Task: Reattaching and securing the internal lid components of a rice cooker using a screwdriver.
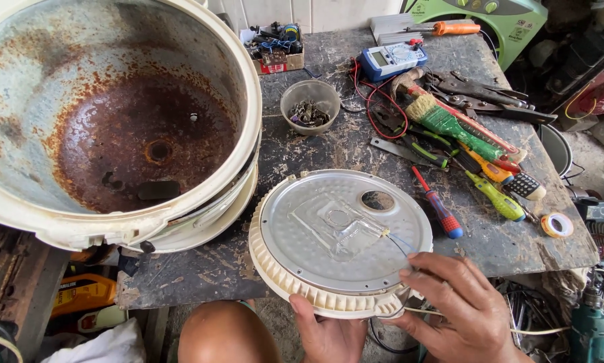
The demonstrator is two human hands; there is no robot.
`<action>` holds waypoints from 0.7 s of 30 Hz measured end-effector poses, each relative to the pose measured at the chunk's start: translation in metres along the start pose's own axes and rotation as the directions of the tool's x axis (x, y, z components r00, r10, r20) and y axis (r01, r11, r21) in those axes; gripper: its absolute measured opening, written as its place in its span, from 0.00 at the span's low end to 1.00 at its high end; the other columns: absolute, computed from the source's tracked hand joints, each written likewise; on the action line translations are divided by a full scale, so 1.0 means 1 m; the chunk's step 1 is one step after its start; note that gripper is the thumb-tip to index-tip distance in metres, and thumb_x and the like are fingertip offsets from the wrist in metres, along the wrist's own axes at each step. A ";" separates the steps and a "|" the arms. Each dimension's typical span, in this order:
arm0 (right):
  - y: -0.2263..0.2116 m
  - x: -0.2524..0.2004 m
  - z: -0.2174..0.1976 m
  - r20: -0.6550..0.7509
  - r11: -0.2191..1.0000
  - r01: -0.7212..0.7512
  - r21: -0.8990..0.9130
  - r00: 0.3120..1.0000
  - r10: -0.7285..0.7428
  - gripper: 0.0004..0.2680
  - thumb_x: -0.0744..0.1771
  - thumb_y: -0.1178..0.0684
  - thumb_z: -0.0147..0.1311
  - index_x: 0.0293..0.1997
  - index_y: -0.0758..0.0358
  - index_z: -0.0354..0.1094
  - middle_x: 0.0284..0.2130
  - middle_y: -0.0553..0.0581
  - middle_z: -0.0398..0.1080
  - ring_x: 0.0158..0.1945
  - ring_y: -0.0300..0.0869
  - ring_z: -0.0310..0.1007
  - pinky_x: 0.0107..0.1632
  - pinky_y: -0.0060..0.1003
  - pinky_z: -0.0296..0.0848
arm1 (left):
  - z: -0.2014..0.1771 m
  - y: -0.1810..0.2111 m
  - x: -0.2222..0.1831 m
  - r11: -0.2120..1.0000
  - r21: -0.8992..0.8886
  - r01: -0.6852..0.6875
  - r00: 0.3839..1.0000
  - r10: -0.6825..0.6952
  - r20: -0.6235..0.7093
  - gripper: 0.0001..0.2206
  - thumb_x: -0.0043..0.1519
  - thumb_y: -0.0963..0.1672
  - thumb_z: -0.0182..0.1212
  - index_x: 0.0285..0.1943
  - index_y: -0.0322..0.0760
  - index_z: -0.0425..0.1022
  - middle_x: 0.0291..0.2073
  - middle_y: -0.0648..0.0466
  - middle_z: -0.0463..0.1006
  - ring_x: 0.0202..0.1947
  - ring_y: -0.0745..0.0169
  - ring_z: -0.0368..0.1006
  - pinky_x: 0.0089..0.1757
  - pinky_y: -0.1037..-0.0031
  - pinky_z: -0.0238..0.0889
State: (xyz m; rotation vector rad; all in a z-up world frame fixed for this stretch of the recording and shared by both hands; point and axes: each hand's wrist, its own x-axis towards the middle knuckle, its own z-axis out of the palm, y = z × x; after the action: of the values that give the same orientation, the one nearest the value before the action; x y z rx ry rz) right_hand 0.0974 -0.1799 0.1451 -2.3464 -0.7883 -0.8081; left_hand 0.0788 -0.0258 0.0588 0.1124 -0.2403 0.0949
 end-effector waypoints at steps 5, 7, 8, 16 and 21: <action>0.000 0.000 0.000 0.053 0.998 0.058 0.011 0.997 -0.059 0.15 0.63 0.39 0.63 0.45 0.57 0.75 0.45 0.61 0.75 0.41 0.49 0.78 0.46 0.42 0.76 | 0.009 0.005 -0.001 1.000 -0.006 0.008 1.000 -0.008 -0.015 0.40 0.71 0.61 0.55 0.80 0.36 0.44 0.76 0.37 0.51 0.74 0.36 0.51 0.68 0.42 0.47; -0.001 -0.001 0.001 0.065 0.997 0.071 0.043 0.995 -0.073 0.14 0.63 0.41 0.62 0.46 0.56 0.75 0.47 0.64 0.74 0.43 0.50 0.79 0.47 0.42 0.77 | 0.016 0.007 -0.001 1.000 0.012 0.022 0.996 -0.021 -0.081 0.42 0.69 0.62 0.56 0.79 0.34 0.45 0.74 0.33 0.54 0.72 0.30 0.55 0.65 0.43 0.54; -0.001 -0.002 0.001 0.066 0.997 0.070 0.044 0.995 -0.072 0.14 0.63 0.41 0.62 0.46 0.56 0.75 0.47 0.64 0.74 0.43 0.50 0.79 0.47 0.42 0.77 | 0.016 0.008 -0.002 1.000 0.013 0.022 0.996 -0.021 -0.083 0.42 0.69 0.62 0.56 0.79 0.34 0.45 0.74 0.33 0.54 0.72 0.30 0.55 0.65 0.43 0.54; 0.001 -0.008 0.002 0.071 0.996 0.089 0.006 0.993 -0.089 0.13 0.65 0.42 0.57 0.48 0.56 0.75 0.46 0.64 0.73 0.42 0.50 0.77 0.47 0.42 0.76 | 0.008 0.005 -0.004 1.000 0.004 -0.018 0.987 0.019 -0.162 0.37 0.70 0.60 0.56 0.78 0.37 0.49 0.73 0.35 0.58 0.70 0.31 0.58 0.62 0.39 0.58; 0.002 -0.012 0.004 0.064 0.996 0.083 -0.023 0.995 -0.082 0.13 0.65 0.40 0.59 0.47 0.53 0.76 0.45 0.60 0.72 0.41 0.48 0.75 0.48 0.41 0.74 | -0.002 0.008 -0.010 0.999 -0.029 0.033 0.981 -0.038 -0.190 0.37 0.69 0.61 0.55 0.79 0.41 0.48 0.74 0.37 0.57 0.71 0.33 0.58 0.63 0.40 0.58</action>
State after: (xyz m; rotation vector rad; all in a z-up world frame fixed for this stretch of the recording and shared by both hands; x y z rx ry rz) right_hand 0.0921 -0.1830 0.1341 -2.3854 -0.9122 -0.7858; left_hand 0.0690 -0.0187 0.0555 0.0809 -0.0485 0.0663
